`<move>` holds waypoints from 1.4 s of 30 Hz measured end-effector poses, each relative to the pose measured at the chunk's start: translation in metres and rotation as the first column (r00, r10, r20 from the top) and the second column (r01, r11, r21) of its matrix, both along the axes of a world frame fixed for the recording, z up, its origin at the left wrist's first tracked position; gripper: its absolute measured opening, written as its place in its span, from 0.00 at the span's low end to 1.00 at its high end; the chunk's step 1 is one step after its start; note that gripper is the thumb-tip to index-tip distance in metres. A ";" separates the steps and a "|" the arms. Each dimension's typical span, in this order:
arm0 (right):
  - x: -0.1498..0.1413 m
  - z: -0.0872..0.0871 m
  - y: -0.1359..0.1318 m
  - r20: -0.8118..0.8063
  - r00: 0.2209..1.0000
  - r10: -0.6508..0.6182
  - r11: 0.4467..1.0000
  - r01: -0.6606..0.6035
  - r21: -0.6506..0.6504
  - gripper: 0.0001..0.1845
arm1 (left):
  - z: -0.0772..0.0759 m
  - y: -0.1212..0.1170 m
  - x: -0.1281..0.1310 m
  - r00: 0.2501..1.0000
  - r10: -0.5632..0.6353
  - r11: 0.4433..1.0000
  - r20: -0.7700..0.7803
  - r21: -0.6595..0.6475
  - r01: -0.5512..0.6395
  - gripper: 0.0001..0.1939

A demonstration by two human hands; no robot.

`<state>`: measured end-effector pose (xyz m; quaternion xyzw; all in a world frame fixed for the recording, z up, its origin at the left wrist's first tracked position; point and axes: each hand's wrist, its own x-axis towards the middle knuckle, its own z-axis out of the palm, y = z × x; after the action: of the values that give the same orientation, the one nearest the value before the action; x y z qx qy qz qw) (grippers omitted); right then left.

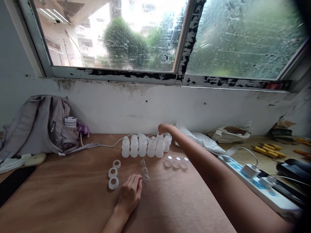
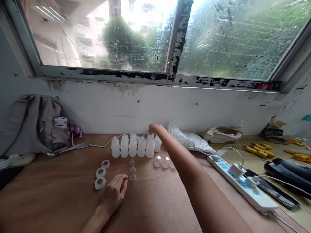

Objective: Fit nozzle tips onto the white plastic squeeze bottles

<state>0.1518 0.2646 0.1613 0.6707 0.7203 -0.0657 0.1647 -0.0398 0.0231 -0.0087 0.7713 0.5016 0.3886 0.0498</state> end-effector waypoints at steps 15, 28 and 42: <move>0.000 0.008 -0.016 -0.128 0.989 0.073 0.996 -0.065 0.065 0.14 | -0.001 0.001 -0.001 0.996 0.036 0.999 -0.081 0.004 -0.035 0.08; -0.034 -0.080 -0.169 -0.286 0.853 0.436 0.775 -0.194 0.601 0.09 | 0.018 -0.004 -0.026 0.783 0.545 0.817 -0.300 -0.020 -0.576 0.14; -0.035 -0.184 -0.217 -0.726 0.538 0.429 0.765 0.212 0.609 0.11 | 0.021 -0.010 -0.021 0.997 0.057 0.998 0.043 -0.015 -0.056 0.14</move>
<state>0.1171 0.0478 -0.0227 0.5192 0.7285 -0.1190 -0.4308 -0.0608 0.0135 0.0121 0.7480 0.5245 0.4030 0.0547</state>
